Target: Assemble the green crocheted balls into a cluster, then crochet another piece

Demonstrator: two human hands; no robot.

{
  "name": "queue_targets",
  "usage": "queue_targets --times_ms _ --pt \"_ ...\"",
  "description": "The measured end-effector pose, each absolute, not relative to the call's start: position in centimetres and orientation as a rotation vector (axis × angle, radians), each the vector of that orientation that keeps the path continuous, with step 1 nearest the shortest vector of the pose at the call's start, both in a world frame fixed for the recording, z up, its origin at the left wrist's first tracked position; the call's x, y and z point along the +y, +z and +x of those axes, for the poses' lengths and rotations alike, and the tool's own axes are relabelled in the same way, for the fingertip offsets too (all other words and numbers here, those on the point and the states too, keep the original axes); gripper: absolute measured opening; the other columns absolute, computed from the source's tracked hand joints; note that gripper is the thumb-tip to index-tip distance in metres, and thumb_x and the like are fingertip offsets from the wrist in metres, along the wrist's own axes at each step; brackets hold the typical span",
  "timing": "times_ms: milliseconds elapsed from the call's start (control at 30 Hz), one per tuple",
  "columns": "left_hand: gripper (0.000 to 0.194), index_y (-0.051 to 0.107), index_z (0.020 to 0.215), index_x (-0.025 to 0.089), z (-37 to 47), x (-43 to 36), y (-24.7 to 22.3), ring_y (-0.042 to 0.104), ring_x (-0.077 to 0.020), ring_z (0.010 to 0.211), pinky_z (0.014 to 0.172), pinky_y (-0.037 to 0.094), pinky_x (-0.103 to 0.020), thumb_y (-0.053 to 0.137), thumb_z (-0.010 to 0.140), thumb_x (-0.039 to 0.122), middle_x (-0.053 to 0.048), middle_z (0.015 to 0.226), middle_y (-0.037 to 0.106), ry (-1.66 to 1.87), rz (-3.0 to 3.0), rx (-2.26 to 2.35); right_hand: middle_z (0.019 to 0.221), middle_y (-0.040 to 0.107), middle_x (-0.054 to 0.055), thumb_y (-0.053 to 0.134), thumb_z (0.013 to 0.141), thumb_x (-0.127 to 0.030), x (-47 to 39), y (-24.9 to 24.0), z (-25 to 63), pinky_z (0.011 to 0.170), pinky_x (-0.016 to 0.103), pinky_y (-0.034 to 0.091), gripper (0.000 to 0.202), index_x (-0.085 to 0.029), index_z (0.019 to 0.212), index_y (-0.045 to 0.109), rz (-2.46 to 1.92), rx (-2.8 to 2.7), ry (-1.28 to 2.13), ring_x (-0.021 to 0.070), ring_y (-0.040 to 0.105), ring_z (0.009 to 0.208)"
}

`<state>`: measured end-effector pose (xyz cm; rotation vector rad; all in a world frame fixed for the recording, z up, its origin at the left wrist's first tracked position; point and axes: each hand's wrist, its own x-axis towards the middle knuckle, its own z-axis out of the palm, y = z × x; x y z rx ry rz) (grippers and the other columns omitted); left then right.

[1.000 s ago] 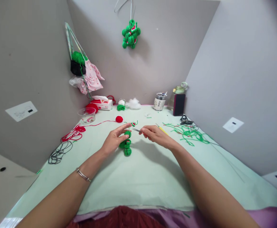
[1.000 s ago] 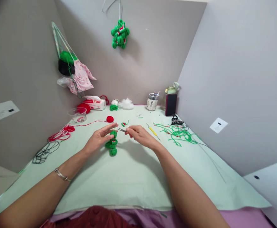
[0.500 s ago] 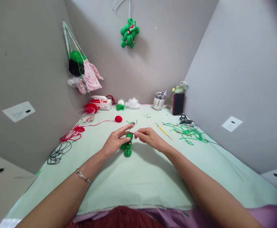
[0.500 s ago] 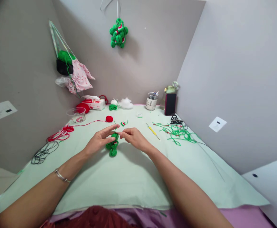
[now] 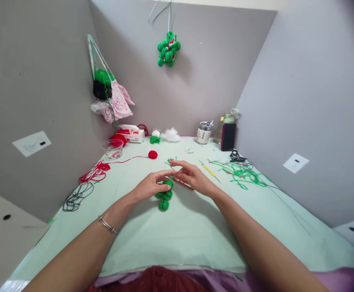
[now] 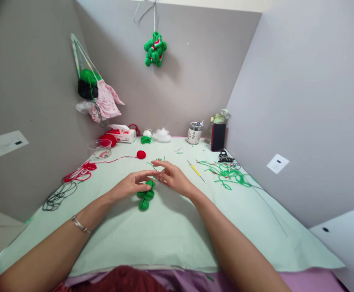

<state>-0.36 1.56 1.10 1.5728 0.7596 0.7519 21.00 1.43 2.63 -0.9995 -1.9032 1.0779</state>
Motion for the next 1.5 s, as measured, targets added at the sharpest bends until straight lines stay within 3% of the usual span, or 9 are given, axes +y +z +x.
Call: queue_targets --times_ms 300,400,533,633,833,1000,1167,1367,1500 --pt "0.043 0.071 0.119 0.024 -0.9 1.6 1.8 0.064 -0.0242 0.104 0.084 0.05 -0.036 0.073 0.076 0.027 -0.012 0.121 0.069 0.661 1.563 0.643 0.061 0.062 -0.001 0.057 0.084 -0.027 0.9 4.7 22.5 0.053 0.023 0.036 0.018 -0.018 0.078 0.071 -1.36 -2.28 0.866 0.0117 0.049 0.054" --pt "0.047 0.068 0.122 0.023 -1.1 1.8 2.1 0.065 -0.0208 0.095 0.078 0.05 -0.033 0.073 0.075 0.025 -0.013 0.123 0.068 0.749 1.467 0.681 0.071 0.07 0.003 0.055 0.085 -0.021 2.0 6.3 24.7 0.061 0.024 0.041 0.02 -0.02 0.073 0.071 -1.801 -2.356 0.371 0.0146 0.061 0.065" --pt "0.041 0.07 0.112 0.016 -1.6 2.7 1.9 0.064 -0.0167 0.078 0.072 0.049 -0.031 0.074 0.072 0.025 -0.014 0.114 0.07 0.937 1.35 0.836 0.09 0.073 0.017 0.055 0.083 -0.009 5.4 7.8 27.8 0.076 0.033 0.043 0.021 -0.012 0.095 0.072 -2.116 -2.17 0.021 0.0275 0.067 0.09" --pt "0.035 0.072 0.105 0.016 -2.0 3.2 1.7 0.064 -0.0238 0.101 0.086 0.048 -0.034 0.074 0.072 0.029 -0.013 0.115 0.069 1.13 1.347 0.98 0.109 0.068 0.025 0.052 0.087 -0.008 8.5 7.3 27.4 0.084 0.039 0.043 0.029 -0.009 0.111 0.068 -2.122 -2.173 -0.073 0.0339 0.063 0.107" --pt "0.03 0.071 0.103 0.018 -2.2 3.1 2.0 0.058 -0.0263 0.117 0.105 0.038 -0.038 0.068 0.079 0.034 -0.01 0.119 0.069 1.357 1.404 1.115 0.132 0.06 0.014 0.047 0.092 -0.01 12.1 3.1 21.1 0.089 0.03 0.041 0.028 -0.019 0.109 0.067 -1.77 -2.42 0.098 0.0243 0.057 0.119" --pt "0.025 0.071 0.096 0.018 -2.0 2.8 2.3 0.062 -0.0244 0.103 0.095 0.044 -0.036 0.068 0.077 0.033 -0.008 0.107 0.07 1.378 1.407 1.082 0.115 0.065 0.021 0.047 0.089 -0.005 12.6 1.7 19.9 0.084 0.03 0.043 0.018 -0.012 0.084 0.062 -1.674 -2.38 0.281 0.0263 0.06 0.11" --pt "0.029 0.065 0.105 0.018 -1.2 2.2 2.3 0.06 -0.0165 0.076 0.074 0.047 -0.031 0.06 0.08 0.033 -0.005 0.095 0.068 1.302 1.41 1.055 0.083 0.071 0.009 0.043 0.089 -0.011 10.5 4.0 20.3 0.063 0.024 0.046 0.013 -0.015 0.087 0.055 -1.491 -2.307 0.657 0.0141 0.065 0.068" --pt "0.02 0.059 0.086 0.02 -0.2 0.9 2.9 0.061 -0.0182 0.103 0.091 0.045 -0.032 0.064 0.084 0.04 -0.009 0.133 0.059 1.273 1.466 0.879 0.067 0.065 0.001 0.048 0.085 -0.025 5.3 6.1 19.5 0.053 0.023 0.045 0.012 -0.017 0.087 0.056 -1.2 -2.196 1.021 0.0113 0.058 0.056" --pt "0.038 0.06 0.078 0.018 0.2 0.4 3.0 0.062 -0.0152 0.077 0.079 0.049 -0.031 0.054 0.09 0.053 -0.009 0.098 0.069 1.023 1.421 0.714 0.063 0.061 -0.002 0.053 0.085 -0.025 3.0 6.7 19.3 0.053 0.023 0.043 0.01 -0.017 0.09 0.057 -1.05 -1.971 1.2 0.0108 0.056 0.056"
